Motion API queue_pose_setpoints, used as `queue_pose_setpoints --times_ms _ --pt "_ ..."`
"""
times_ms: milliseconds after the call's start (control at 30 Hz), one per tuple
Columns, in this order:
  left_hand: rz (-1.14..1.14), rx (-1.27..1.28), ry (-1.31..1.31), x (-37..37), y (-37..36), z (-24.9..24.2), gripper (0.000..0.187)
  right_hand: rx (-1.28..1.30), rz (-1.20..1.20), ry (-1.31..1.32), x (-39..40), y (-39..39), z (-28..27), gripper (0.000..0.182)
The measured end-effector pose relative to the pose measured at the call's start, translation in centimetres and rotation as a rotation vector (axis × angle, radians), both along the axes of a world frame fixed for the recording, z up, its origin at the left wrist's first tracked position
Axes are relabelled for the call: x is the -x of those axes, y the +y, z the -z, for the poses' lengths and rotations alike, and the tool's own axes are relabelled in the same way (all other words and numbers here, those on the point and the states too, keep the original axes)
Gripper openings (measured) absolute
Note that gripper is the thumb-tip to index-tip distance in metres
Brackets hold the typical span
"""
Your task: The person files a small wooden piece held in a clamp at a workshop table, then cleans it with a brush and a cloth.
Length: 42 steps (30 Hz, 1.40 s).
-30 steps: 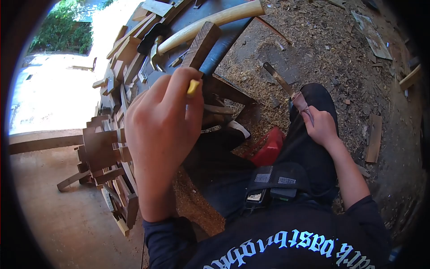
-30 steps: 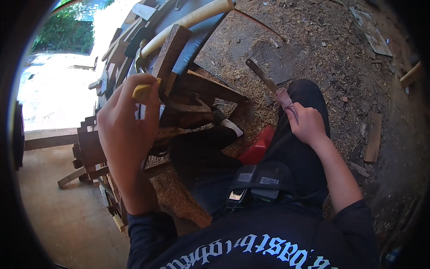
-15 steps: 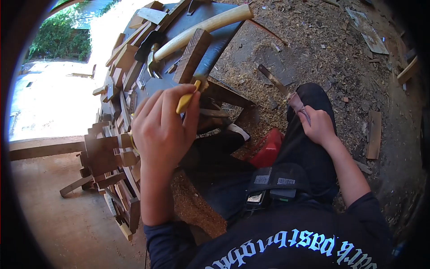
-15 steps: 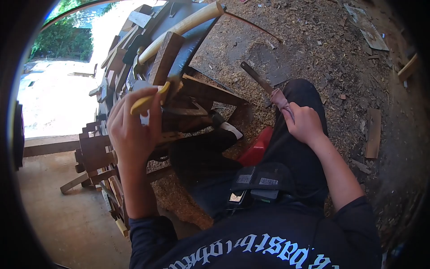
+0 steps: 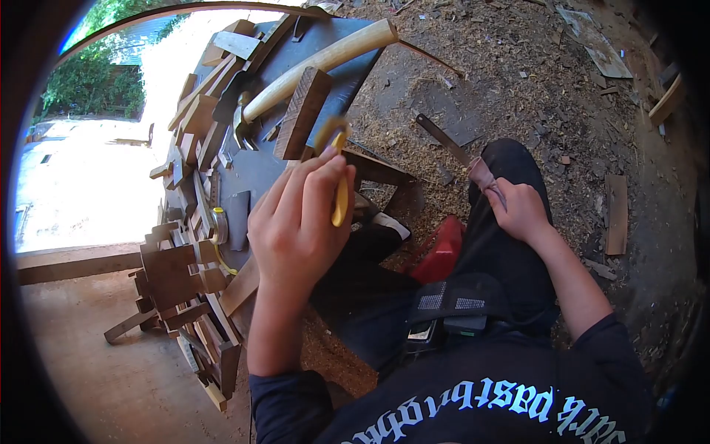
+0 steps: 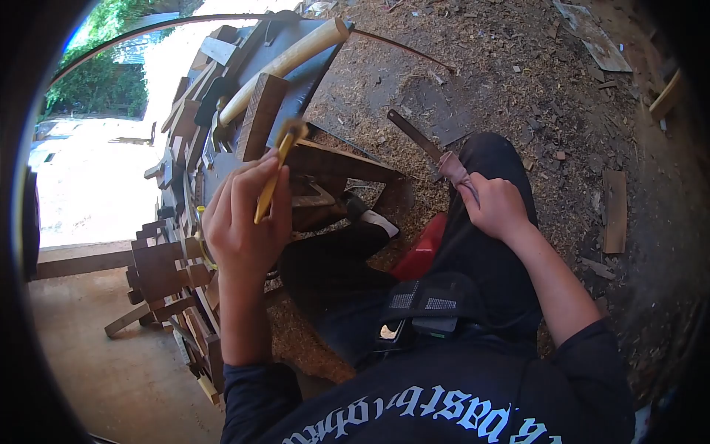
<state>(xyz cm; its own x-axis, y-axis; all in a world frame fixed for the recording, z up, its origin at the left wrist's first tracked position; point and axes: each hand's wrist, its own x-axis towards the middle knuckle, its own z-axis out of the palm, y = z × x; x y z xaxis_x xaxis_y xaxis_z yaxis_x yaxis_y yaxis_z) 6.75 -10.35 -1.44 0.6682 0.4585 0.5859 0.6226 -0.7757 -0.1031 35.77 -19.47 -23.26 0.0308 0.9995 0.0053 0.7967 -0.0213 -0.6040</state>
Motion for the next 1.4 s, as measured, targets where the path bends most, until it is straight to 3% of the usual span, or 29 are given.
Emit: queue_pose_setpoints --times_ms 67,200,433,567,700,867,967,1000,1100,1267,1400 --pt "-0.079 0.069 0.051 0.1 -1.4 -1.1 0.021 0.007 0.003 0.005 0.0 0.1 -0.1 0.029" --pt "0.039 -0.008 0.101 -0.7 -2.3 -1.7 0.021 0.006 -0.003 -0.008 0.2 0.4 0.1 0.029" --pt "-0.202 -0.15 0.397 -3.0 -1.5 0.8 0.037 -0.005 -0.016 -0.029 0.6 0.5 0.0 0.028" --pt "-0.184 -0.298 0.396 -4.7 0.9 1.7 0.024 -0.025 -0.011 -0.055 0.7 0.4 -0.1 0.029" --pt "-0.168 -0.121 0.337 -5.7 4.8 2.4 0.021 -0.009 -0.009 -0.069 0.5 0.2 -0.2 0.029" --pt "0.251 0.208 -0.133 -7.0 3.6 0.8 0.023 -0.007 -0.006 -0.045 0.3 0.3 -0.1 0.03" --pt "0.083 -0.006 -0.108 -7.1 2.1 0.2 0.02 -0.007 -0.001 -0.037 0.3 0.4 0.0 0.03" --pt "-0.068 0.02 -0.028 -6.8 1.6 -0.2 0.023 -0.005 0.002 -0.033 0.3 0.4 -0.1 0.03" --pt "-0.192 0.037 0.063 -5.9 1.7 1.0 0.023 -0.003 0.009 -0.027 0.3 0.2 -0.4 0.029" --pt "-0.272 -0.048 0.191 -4.6 4.9 2.9 0.023 -0.023 -0.011 -0.036 0.4 0.3 0.0 0.029" --pt "-0.443 -0.034 0.279 -5.1 1.8 3.2 0.016 -0.013 -0.003 -0.02 0.2 0.0 -0.3 0.028"
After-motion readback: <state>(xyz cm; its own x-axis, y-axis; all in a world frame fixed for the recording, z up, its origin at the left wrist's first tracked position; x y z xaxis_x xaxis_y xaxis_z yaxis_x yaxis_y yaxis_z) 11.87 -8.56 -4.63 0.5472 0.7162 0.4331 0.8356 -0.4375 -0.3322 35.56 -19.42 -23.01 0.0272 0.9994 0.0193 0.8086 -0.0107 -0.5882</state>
